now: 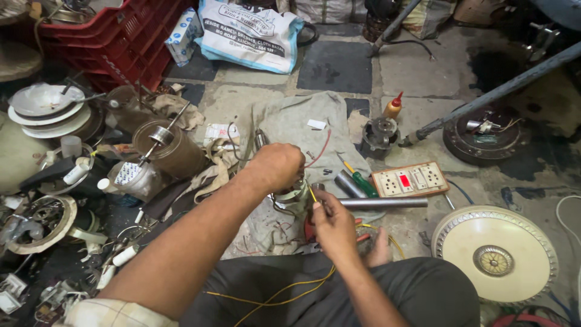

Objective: The person sits on the floor and uses a screwdriver to adjust the internal components of a small electric motor. They connect wires to a multimeter to test the motor's electrical continuity and then continue to manipulate the internal parts with the screwdriver.

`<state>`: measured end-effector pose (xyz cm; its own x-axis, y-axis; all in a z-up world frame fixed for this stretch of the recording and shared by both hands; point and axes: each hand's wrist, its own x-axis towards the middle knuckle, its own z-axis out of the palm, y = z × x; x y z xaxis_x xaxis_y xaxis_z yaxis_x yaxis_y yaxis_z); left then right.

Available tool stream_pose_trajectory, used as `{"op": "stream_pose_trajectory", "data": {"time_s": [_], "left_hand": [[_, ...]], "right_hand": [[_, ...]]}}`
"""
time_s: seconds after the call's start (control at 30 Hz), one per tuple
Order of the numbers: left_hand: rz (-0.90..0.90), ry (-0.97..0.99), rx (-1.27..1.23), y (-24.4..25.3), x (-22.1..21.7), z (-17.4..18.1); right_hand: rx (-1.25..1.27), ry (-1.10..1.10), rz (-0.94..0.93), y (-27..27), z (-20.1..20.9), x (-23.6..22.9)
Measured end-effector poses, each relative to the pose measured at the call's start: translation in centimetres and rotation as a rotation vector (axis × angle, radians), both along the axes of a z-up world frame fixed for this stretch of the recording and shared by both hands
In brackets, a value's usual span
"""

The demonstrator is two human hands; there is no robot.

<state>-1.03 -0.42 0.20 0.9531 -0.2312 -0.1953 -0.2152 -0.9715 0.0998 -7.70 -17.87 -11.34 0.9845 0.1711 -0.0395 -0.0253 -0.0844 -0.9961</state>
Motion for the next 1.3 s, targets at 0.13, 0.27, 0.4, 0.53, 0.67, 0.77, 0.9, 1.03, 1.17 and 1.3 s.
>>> {"op": "stream_pose_trajectory", "data": {"time_s": [0.13,0.27,0.4,0.53,0.67,0.77,0.9,1.03,1.17,1.3], "left_hand": [[0.061,0.041,0.011,0.1,0.2,-0.2],[0.076,0.07,-0.083,1.2,0.4,-0.1],[0.07,0.052,-0.099,1.5,0.3,0.0],[0.072,0.004,-0.077,0.9,0.0,-0.1],[0.031,-0.027,-0.044,0.6,-0.2,-0.2],[0.014,-0.042,-0.029,0.3,-0.3,-0.4],[-0.052,-0.087,-0.025,0.2,-0.5,-0.9],[-0.075,-0.108,0.054,-0.3,-0.4,-1.3],[-0.09,-0.124,0.029,-1.1,-0.9,-1.3],[-0.07,-0.122,0.03,-2.1,-0.9,-1.5]], "right_hand": [[-0.001,0.256,-0.057,-1.5,0.2,0.0],[0.085,-0.016,-0.043,-1.8,-2.4,1.2],[0.055,0.051,-0.065,-2.2,-4.0,1.5],[0.178,0.146,-0.05,-1.4,-4.4,2.1],[0.227,-0.104,-0.005,-0.1,-4.0,3.6],[0.222,-0.054,-0.005,0.5,-3.4,3.9],[0.096,0.014,-0.004,0.6,-3.4,3.6],[0.163,-0.075,0.02,1.3,-4.8,4.1],[0.111,-0.143,-0.031,1.7,-4.9,5.0],[0.142,-0.147,-0.007,1.8,-3.9,5.1]]}}
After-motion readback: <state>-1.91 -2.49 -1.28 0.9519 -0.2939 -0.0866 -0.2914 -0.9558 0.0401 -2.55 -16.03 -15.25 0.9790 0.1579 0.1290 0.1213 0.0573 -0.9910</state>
